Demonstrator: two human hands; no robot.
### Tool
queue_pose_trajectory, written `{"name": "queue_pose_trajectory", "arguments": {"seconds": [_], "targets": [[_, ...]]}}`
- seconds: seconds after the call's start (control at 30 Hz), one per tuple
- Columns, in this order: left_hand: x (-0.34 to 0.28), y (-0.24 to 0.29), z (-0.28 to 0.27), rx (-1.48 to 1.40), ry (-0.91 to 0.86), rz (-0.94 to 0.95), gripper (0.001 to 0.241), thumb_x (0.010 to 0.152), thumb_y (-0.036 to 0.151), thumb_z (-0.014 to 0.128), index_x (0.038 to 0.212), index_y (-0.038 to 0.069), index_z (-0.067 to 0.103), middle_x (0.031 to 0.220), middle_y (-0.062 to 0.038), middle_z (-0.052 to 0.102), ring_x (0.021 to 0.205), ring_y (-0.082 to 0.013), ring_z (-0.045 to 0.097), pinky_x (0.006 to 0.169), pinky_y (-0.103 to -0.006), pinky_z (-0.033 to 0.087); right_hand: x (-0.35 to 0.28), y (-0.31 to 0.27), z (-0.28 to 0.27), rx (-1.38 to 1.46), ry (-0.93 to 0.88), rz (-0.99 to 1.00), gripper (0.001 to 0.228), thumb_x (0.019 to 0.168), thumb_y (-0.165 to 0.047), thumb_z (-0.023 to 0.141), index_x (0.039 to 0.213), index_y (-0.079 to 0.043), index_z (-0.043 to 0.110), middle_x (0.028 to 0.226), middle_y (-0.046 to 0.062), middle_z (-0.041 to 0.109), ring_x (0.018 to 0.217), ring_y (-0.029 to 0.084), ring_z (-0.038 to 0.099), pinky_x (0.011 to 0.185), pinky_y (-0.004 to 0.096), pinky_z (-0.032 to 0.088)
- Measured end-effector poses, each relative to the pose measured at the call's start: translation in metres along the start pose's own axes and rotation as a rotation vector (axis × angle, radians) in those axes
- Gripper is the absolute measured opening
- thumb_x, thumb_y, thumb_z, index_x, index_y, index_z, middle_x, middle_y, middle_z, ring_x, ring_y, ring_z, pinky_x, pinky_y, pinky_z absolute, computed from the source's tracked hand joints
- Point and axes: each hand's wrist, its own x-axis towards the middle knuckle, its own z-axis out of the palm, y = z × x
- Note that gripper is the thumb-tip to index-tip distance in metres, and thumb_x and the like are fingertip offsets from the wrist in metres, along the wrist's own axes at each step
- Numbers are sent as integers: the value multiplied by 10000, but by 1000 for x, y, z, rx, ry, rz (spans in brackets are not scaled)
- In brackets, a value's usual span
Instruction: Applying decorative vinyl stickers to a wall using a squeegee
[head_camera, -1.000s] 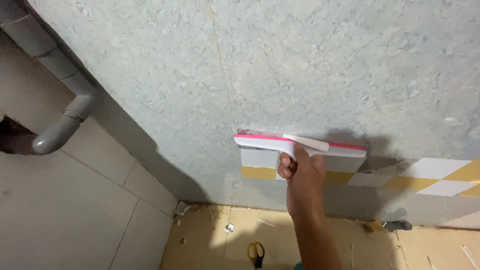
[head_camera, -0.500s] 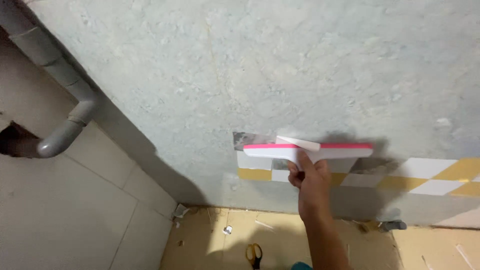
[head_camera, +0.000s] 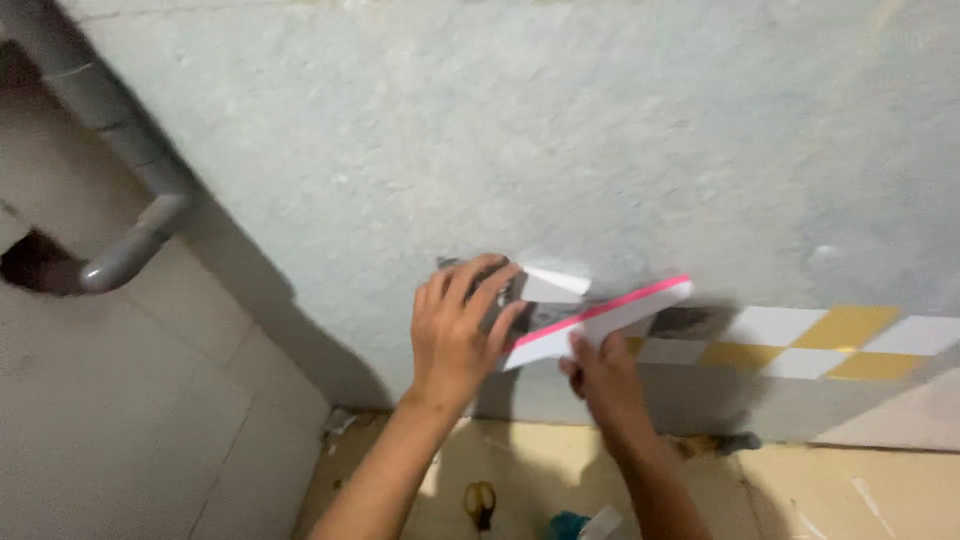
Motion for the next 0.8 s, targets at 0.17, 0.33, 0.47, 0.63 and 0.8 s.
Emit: {"name": "queue_pose_trajectory", "arguments": {"seconds": [0.17, 0.33, 0.47, 0.63, 0.8], "targets": [[19, 0, 20, 99, -29, 79, 213, 887, 94, 840, 1076, 135, 750, 1143, 20, 674, 1011, -205, 599, 937, -380, 459, -13, 7, -19, 55, -128, 41, 187, 1097, -210, 614, 1139, -30, 582, 760, 117, 609, 614, 163, 470, 531, 315, 355], [30, 1, 19, 89, -16, 125, 192, 866, 43, 831, 1015, 131, 747, 1106, 28, 672, 985, -197, 583, 906, -359, 453, -44, 15, -37, 51, -74, 143, 226, 1107, -228, 608, 1140, -8, 569, 775, 142, 590, 636, 198, 468, 566, 355, 351], [30, 2, 20, 90, 23, 213, 175, 853, 15, 812, 962, 119, 722, 1084, 56, 710, 1006, -181, 626, 924, -358, 460, -58, 56, -65, 277, -39, 173, 212, 1088, -146, 665, 1054, 30, 552, 808, 189, 578, 667, 215, 474, 545, 336, 307], [21, 7, 18, 129, -18, 238, 134, 904, 61, 770, 993, 106, 681, 1083, 1, 742, 1011, -186, 672, 937, -371, 472, -62, 82, -95, 288, -8, 231, 239, 1101, -177, 641, 1060, 5, 491, 752, 200, 557, 593, 222, 409, 516, 353, 287], [13, 16, 17, 238, -2, 285, 123, 983, 122, 729, 1082, 72, 676, 1119, -46, 759, 1091, -196, 696, 1121, -447, 457, -55, 105, -117, 311, -25, 205, 256, 1066, -206, 669, 1141, -4, 532, 757, 210, 605, 553, 203, 424, 484, 305, 284]]}}
